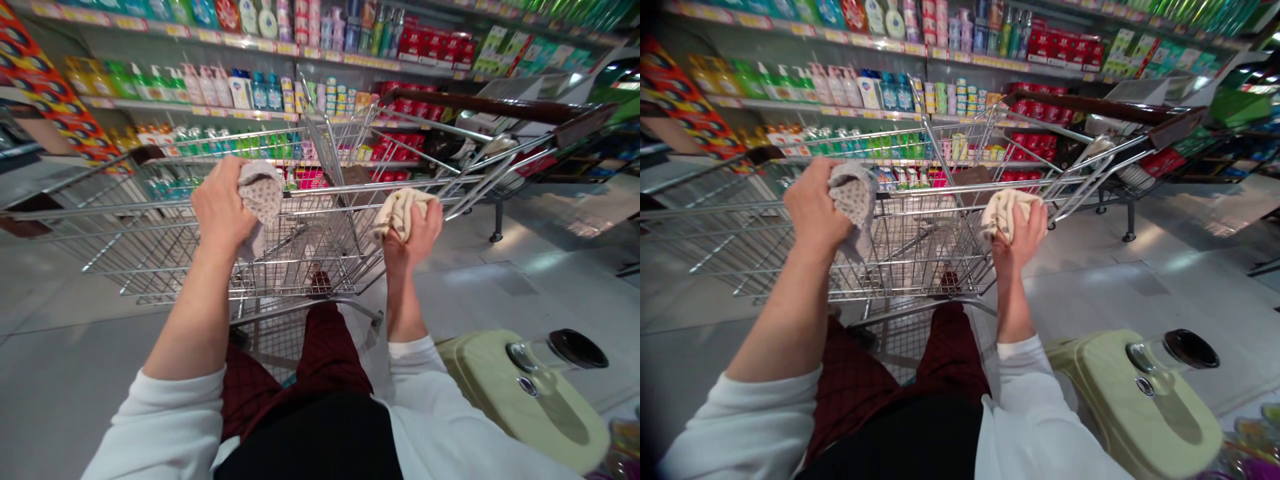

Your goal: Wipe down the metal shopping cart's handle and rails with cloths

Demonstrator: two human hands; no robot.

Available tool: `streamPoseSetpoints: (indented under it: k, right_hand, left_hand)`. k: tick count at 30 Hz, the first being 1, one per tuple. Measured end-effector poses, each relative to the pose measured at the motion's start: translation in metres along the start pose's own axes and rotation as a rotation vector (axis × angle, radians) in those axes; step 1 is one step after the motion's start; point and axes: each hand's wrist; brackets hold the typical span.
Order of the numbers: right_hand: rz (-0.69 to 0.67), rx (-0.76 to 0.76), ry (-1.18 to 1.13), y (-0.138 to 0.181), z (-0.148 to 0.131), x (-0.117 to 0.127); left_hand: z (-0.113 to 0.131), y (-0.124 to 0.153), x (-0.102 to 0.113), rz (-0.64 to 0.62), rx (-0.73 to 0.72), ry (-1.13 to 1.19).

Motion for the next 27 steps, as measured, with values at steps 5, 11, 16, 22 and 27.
streamPoseSetpoints:
  k: [5, 11, 16, 22, 27]
  right_hand:
    - [-0.249, -0.049, -0.028, 0.092, -0.016, -0.006]
    - [-0.637, -0.118, 0.026, 0.185, -0.024, -0.003]
    - [-1.026, -0.081, -0.040, 0.220, -0.031, 0.008]
    - [-0.911, -0.078, -0.289, 0.192, -0.022, 0.018]
    - [-0.136, -0.278, -0.232, 0.080, 0.020, 0.034]
  left_hand:
    - [0.001, 0.000, 0.000, 0.018, -0.015, 0.021]
    - [-0.002, -0.002, -0.003, 0.027, -0.051, -0.022]
    - [-0.010, -0.005, -0.011, 0.098, -0.106, -0.034]
    - [-0.014, -0.006, -0.014, 0.077, -0.128, 0.033]
    - [-0.014, -0.005, -0.013, 0.119, -0.143, -0.049]
Point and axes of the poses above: each hand's wrist, its own y-axis away from the middle knuckle, its own x-axis out of the back of the hand, z = x × y, and after that the axes turned 4 degrees about -z, right-handed
